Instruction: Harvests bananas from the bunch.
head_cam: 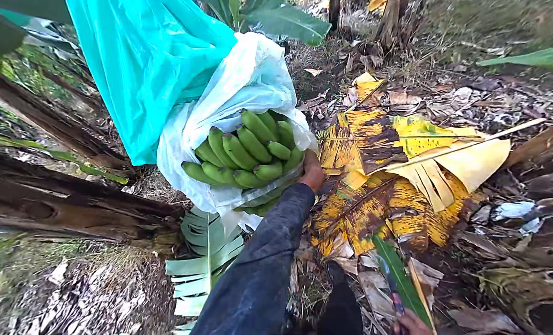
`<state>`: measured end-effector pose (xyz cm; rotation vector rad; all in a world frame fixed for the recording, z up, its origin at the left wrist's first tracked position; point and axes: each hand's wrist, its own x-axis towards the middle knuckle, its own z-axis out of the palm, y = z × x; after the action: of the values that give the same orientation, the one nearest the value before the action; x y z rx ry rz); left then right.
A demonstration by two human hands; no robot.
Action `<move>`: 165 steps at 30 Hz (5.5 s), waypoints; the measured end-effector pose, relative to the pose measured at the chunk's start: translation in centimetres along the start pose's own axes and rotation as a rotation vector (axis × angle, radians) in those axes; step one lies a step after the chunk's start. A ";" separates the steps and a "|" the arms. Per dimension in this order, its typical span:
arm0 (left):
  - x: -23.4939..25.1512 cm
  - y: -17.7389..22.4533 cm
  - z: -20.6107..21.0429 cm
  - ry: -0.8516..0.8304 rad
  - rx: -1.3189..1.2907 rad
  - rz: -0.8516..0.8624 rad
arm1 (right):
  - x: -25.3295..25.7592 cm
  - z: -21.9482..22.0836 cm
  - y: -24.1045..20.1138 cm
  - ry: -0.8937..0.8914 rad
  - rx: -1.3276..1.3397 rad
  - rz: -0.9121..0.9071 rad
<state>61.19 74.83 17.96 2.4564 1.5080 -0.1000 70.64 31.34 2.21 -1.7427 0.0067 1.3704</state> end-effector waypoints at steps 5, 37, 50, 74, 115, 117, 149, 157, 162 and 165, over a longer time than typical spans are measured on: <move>-3.5 -1.9 1.7 -0.214 0.422 0.076 | 2.3 0.2 -2.4 -0.039 -0.088 -0.098; -20.8 -0.5 0.8 -0.466 0.372 -0.224 | 3.4 6.3 -10.2 -0.435 -0.573 -0.580; -36.2 -7.0 0.6 -0.017 1.278 0.007 | 5.2 17.1 -9.2 -0.918 -0.735 -1.097; -41.9 -5.4 -1.7 -0.022 1.440 0.153 | -2.8 22.3 -10.6 -0.842 -1.058 -1.459; -53.9 -24.2 22.2 0.094 -0.409 -0.415 | -5.4 22.2 8.9 -0.747 -0.621 0.260; -54.4 -24.2 22.4 0.139 -0.432 -0.434 | -5.3 22.9 9.4 -0.789 -0.642 0.287; -55.9 -32.1 35.2 -0.185 -0.476 -0.587 | -10.8 22.4 3.8 -0.367 -0.203 0.145; -67.6 -40.8 36.7 -0.233 -0.433 -0.853 | -7.4 16.2 6.6 -0.256 -0.280 0.275; -65.1 -43.9 34.7 -0.201 -0.420 -1.010 | -6.7 15.0 5.6 -0.179 -0.354 0.190; -56.1 -39.6 31.6 -0.126 -0.563 -0.841 | -6.1 14.4 5.0 -0.149 -0.352 0.128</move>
<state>2.72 35.16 -8.97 1.2691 2.0498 0.0182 54.59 34.45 3.97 -1.9482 -0.2208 1.6711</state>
